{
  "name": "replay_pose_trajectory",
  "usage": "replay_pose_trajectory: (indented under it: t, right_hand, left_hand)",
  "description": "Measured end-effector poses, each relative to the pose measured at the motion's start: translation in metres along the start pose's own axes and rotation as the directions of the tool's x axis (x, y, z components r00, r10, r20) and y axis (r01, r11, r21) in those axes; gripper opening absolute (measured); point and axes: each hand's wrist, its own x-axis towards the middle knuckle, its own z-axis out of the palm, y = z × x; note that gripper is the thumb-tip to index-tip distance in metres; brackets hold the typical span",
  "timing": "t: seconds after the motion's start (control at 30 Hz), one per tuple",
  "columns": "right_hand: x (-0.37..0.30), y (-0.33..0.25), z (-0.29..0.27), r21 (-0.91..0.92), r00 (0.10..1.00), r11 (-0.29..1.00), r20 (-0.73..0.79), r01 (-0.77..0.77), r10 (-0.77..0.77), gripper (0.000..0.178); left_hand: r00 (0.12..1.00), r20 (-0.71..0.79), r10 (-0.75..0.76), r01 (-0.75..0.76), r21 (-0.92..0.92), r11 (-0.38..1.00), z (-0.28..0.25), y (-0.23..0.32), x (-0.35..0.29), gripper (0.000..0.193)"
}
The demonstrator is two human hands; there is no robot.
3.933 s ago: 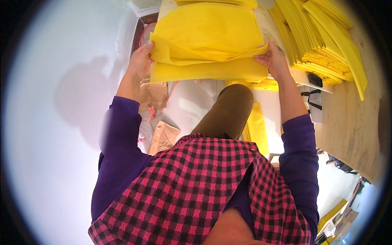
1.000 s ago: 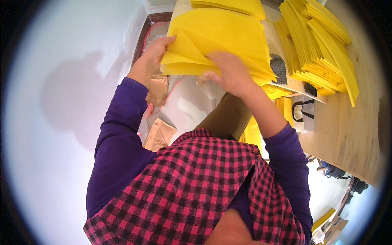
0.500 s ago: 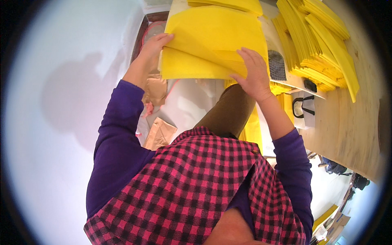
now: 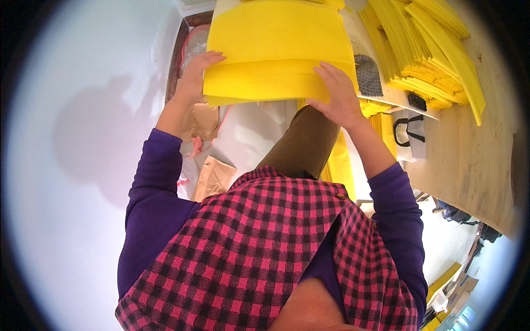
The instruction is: The person folds yellow foam sheets in half, aligns edges, and stacks them on a wooden workbench. They then use a dark rectangular block to press and smooth the folded edges of the stack.
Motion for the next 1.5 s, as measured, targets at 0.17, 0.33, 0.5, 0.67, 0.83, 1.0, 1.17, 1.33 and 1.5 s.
replay_pose_trajectory:
  t: [0.17, 0.33, 0.5, 0.67, 0.83, 1.0, 1.17, 1.33, 1.5]
  right_hand:
    - [0.006, 0.015, -0.004, 0.051, 0.999, 0.999, -0.048, 0.012, -0.01, 0.066]
    - [0.007, 0.022, -0.01, 0.077, 0.999, 0.997, -0.039, 0.001, 0.002, 0.067]
    - [0.013, 0.018, -0.012, 0.134, 0.998, 0.991, 0.046, 0.027, -0.034, 0.072]
    - [0.019, 0.004, -0.002, 0.084, 0.991, 0.996, 0.124, 0.042, -0.053, 0.076]
    - [0.023, 0.023, -0.003, -0.049, 0.969, 0.999, 0.245, -0.01, 0.022, 0.061]
    - [0.023, 0.068, -0.018, -0.056, 0.964, 0.997, 0.255, -0.059, 0.071, 0.035]
    - [0.021, 0.099, -0.033, 0.047, 0.954, 0.989, 0.275, -0.138, 0.12, 0.024]
    - [0.022, 0.119, -0.031, 0.301, 0.886, 0.865, 0.369, -0.401, 0.282, 0.022]
    - [0.026, 0.134, -0.021, 0.449, 0.894, 0.774, 0.27, -0.446, 0.358, 0.023]
  left_hand:
    - [0.989, 0.045, 0.139, -0.144, 0.128, 0.981, -0.001, 0.004, 0.004, 0.048]
    - [0.982, 0.128, 0.141, -0.15, 0.063, 0.987, 0.0, -0.001, 0.004, 0.044]
    - [0.986, 0.138, 0.094, -0.094, -0.001, 0.996, 0.0, -0.003, 0.007, 0.038]
    - [0.991, 0.087, -0.099, 0.111, -0.152, 0.982, 0.001, -0.004, 0.011, 0.031]
    - [0.971, 0.073, -0.227, 0.238, -0.216, 0.947, 0.0, -0.001, 0.014, 0.025]
    - [0.913, 0.147, -0.38, 0.406, -0.263, 0.875, -0.002, 0.004, 0.013, 0.023]
    - [0.974, 0.084, -0.209, 0.222, -0.2, 0.954, 0.0, -0.004, 0.014, 0.023]
    - [0.957, 0.139, -0.253, 0.281, -0.248, 0.927, 0.0, -0.011, 0.009, 0.023]
    - [0.77, 0.226, -0.596, 0.637, -0.3, 0.71, -0.001, -0.013, 0.01, 0.026]
